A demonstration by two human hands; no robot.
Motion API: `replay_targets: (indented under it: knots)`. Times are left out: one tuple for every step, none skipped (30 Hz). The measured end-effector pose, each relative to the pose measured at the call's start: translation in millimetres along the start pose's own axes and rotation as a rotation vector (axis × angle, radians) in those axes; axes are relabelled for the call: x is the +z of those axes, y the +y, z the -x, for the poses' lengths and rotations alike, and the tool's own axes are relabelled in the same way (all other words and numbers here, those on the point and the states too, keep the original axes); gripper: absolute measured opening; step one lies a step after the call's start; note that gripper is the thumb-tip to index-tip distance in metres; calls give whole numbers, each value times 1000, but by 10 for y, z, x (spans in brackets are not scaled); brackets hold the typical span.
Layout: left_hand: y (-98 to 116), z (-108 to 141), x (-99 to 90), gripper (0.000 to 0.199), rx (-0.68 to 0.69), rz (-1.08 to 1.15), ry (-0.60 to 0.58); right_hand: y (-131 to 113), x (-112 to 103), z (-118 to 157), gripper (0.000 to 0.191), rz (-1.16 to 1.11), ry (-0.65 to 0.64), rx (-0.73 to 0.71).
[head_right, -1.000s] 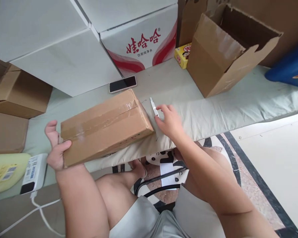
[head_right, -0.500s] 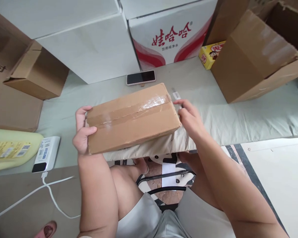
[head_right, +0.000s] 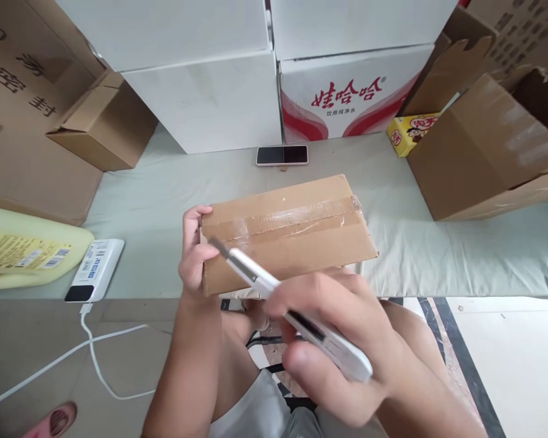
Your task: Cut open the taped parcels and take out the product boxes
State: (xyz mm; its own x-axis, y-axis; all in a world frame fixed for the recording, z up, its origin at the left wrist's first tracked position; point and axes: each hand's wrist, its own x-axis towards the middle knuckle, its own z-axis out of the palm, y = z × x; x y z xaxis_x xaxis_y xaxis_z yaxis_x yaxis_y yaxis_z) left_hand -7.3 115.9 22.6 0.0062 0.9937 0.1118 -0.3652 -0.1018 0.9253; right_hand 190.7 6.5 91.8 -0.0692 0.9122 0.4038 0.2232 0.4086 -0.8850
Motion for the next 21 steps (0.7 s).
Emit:
replay_targets:
  knots:
    - [-11,15,0,49,7,-1,-7,6,-3,-39,11,-37,-64,13]
    - [-21,23,-5,49,10,0,-15,19,-20,-74,15,-60,-118,20]
    - [-31,25,-13,49,7,5,-25,37,-44,-103,19,-63,-150,16]
    - [-40,22,-23,49,-2,11,-37,58,-69,-122,17,-53,-140,2]
    - [-47,16,-33,50,-10,17,-48,83,-90,-129,11,-43,-101,-25]
    - [-53,8,-43,51,-16,23,-55,110,-104,-127,5,-33,-44,-52]
    - [-57,0,-51,51,-21,27,-57,138,-111,-116,6,-21,26,-67]
    - [-59,-7,-58,52,-25,26,-60,166,-112,-102,11,-4,97,-70]
    - [-59,-13,-63,52,-29,22,-60,192,-109,-86,14,14,162,-65]
    - [-58,-18,-66,52,-33,15,-60,215,-104,-75,15,29,213,-62]
    - [-55,-21,-68,52,-34,8,-58,234,-98,-70,15,42,249,-60]
    - [-53,-23,-69,52,-36,3,-57,248,-92,-73,15,57,264,-60]
    - [-51,-25,-68,52,-35,0,-55,254,-86,-83,15,68,248,-65]
    - [-51,-27,-66,52,-36,1,-52,254,-79,-100,14,73,215,-76]
    - [-52,-29,-64,52,-34,5,-47,248,-70,-120,12,74,176,-82]
    - [-54,-32,-61,52,-30,10,-40,238,-60,-140,11,75,141,-77]
    - [-56,-36,-59,52,-25,16,-33,225,-48,-156,9,77,115,-67]
    - [-59,-39,-56,52,-19,22,-26,212,-36,-167,8,80,105,-55]
    - [-62,-42,-54,52,-14,27,-21,200,-25,-172,7,89,109,-41]
    - [-63,-43,-52,52,-14,29,-21,190,-15,-171,6,102,122,-28]
    - [-64,-44,-51,52,-18,28,-25,182,-8,-165,5,117,137,-18]
